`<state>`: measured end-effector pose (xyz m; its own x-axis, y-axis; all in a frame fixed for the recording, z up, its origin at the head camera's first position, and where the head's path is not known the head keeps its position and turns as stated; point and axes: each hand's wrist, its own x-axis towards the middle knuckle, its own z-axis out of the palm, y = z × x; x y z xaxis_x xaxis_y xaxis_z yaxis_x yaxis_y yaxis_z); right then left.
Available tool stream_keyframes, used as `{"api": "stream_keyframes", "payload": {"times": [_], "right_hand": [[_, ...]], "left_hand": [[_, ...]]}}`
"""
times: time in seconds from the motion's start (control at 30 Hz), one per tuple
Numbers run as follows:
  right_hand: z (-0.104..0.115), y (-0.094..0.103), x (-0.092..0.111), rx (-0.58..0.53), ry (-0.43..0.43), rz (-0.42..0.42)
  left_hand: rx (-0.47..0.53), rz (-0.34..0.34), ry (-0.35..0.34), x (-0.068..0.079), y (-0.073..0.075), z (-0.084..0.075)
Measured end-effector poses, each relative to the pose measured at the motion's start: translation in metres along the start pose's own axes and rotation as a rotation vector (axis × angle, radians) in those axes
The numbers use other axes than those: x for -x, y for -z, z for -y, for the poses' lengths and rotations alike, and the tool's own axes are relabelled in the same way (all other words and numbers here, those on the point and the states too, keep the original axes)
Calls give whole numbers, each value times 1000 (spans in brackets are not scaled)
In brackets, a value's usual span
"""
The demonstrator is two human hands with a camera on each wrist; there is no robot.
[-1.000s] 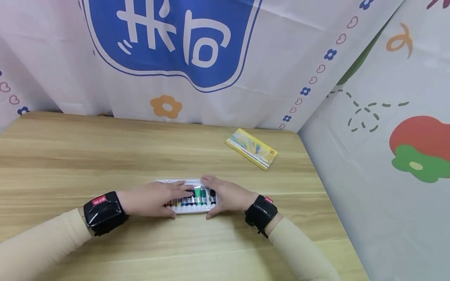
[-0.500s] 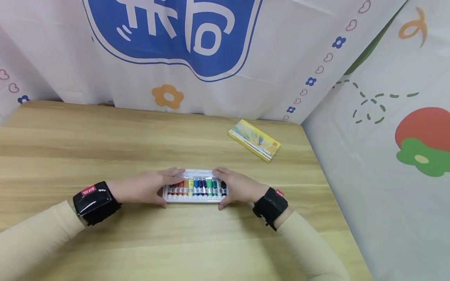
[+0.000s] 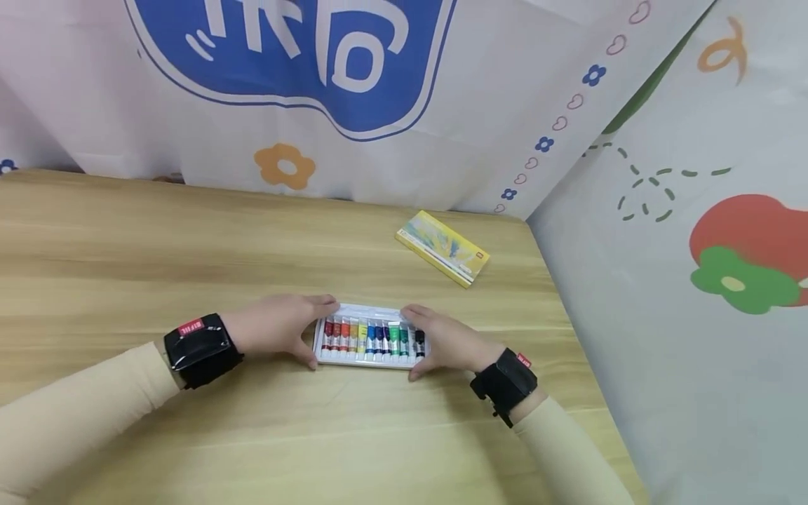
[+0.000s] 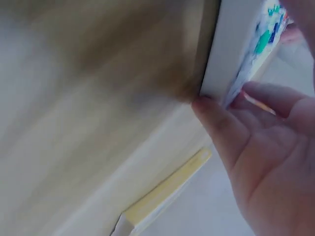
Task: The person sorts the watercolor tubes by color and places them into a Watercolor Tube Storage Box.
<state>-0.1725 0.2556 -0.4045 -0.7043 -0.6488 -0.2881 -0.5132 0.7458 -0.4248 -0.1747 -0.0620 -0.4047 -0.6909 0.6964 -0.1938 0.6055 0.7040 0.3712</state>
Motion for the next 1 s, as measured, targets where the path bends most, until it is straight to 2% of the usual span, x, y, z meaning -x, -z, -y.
{"api": "stream_keyframes", "payload": {"times": [0.1,0.2,0.3,0.4,0.5,0.63,0.77,0.9,1.0], "right_hand": [[-9,6,0,-20,16,-11],[-26,20,-5,-57,7,-77],[-50,39,-11,-75,-91,-192],[-78,56,-16,-88,-245,-289],[-107,68,-19,-66,-355,-326],[-130,65,-21,-73,-418,-290],[-136,63,-21,-107,-441,-258],[-128,62,-28,-81,-385,-245],[-112,64,-39,-64,-335,-219]], "left_hand": [[1,-3,5,3,-1,-2],[18,-9,4,5,-3,-3],[28,-20,-2,6,-3,-3],[42,-32,2,6,-3,-5],[60,-45,-2,3,-1,-7],[89,-40,18,4,-6,-6],[88,-42,25,2,-9,-5],[75,-34,23,-1,-7,-4],[61,-16,23,-5,-5,-4]]}}
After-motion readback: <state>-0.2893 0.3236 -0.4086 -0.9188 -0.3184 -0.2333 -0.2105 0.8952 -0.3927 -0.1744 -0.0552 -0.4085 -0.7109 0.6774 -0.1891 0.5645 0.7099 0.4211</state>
